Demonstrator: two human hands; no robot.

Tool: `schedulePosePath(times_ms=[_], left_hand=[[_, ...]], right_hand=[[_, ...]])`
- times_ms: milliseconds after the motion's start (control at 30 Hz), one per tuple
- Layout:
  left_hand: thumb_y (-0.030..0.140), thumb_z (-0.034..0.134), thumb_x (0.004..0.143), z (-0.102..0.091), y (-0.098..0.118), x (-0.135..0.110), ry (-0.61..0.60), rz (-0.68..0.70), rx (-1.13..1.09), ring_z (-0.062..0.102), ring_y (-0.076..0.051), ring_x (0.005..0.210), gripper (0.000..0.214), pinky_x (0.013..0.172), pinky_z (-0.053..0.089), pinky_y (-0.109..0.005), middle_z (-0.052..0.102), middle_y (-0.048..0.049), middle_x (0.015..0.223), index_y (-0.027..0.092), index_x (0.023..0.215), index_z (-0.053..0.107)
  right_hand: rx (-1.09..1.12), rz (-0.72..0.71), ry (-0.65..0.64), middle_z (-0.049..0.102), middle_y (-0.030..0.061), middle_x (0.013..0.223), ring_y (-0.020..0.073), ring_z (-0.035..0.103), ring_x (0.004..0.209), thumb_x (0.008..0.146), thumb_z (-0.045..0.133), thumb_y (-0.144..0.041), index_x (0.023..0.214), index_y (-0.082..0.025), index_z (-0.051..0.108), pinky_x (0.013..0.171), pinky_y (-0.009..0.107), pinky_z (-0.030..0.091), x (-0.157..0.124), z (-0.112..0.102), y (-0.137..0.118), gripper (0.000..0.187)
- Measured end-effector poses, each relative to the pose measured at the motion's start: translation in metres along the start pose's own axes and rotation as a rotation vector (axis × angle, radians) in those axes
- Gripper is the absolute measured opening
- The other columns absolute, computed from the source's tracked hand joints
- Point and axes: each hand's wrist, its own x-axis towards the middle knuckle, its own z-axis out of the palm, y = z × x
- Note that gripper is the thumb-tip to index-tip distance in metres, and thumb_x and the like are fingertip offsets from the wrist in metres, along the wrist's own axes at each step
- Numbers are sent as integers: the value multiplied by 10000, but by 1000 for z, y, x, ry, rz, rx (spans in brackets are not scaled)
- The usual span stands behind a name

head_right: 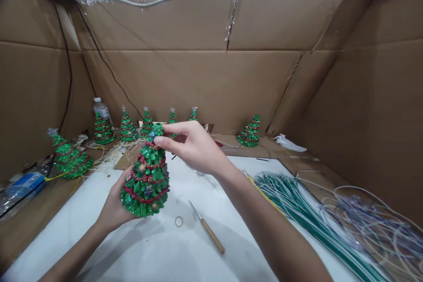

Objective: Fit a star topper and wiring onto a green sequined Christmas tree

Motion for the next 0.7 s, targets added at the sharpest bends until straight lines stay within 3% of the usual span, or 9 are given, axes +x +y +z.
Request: schedulePosePath(times_ms=[167, 333, 567, 700], left_hand=[[379, 792, 640, -5, 3, 2, -22, -62, -122, 665, -321, 1064, 616, 923, 539, -409, 696, -116, 1162, 170, 1181, 586], [329, 751, 667, -7, 5, 5, -62, -95, -135, 688, -282, 990, 462, 866, 556, -361, 727, -96, 1088, 161, 1084, 643], [352, 788, 633, -8, -2, 3, -76, -117, -113, 667, -303, 1059, 589, 940, 533, -400, 694, -119, 1164, 166, 1158, 597], [485, 893, 459, -12, -9, -5, -166, -79, -97, 567, -379, 1223, 1031, 1051, 454, -501, 589, -151, 1341, 199, 1351, 462]], right_hand=[[7, 120, 68, 563, -22, 660, 87, 533, 624, 747, 732, -444, 676, -157, 639, 518, 191, 448, -3, 3, 17, 310], [46, 255, 72, 615, 17, 705, 117, 588, 679, 705, 746, -492, 728, -154, 669, 526, 205, 498, 3, -1, 40, 348], [70, 181, 50, 516, -24, 621, 91, 538, 609, 721, 740, -465, 648, -167, 614, 458, 170, 464, 8, 1, 50, 332], [31, 128, 54, 479, -33, 600, 71, 474, 533, 771, 696, -488, 666, -161, 616, 435, 178, 454, 7, -2, 53, 353]])
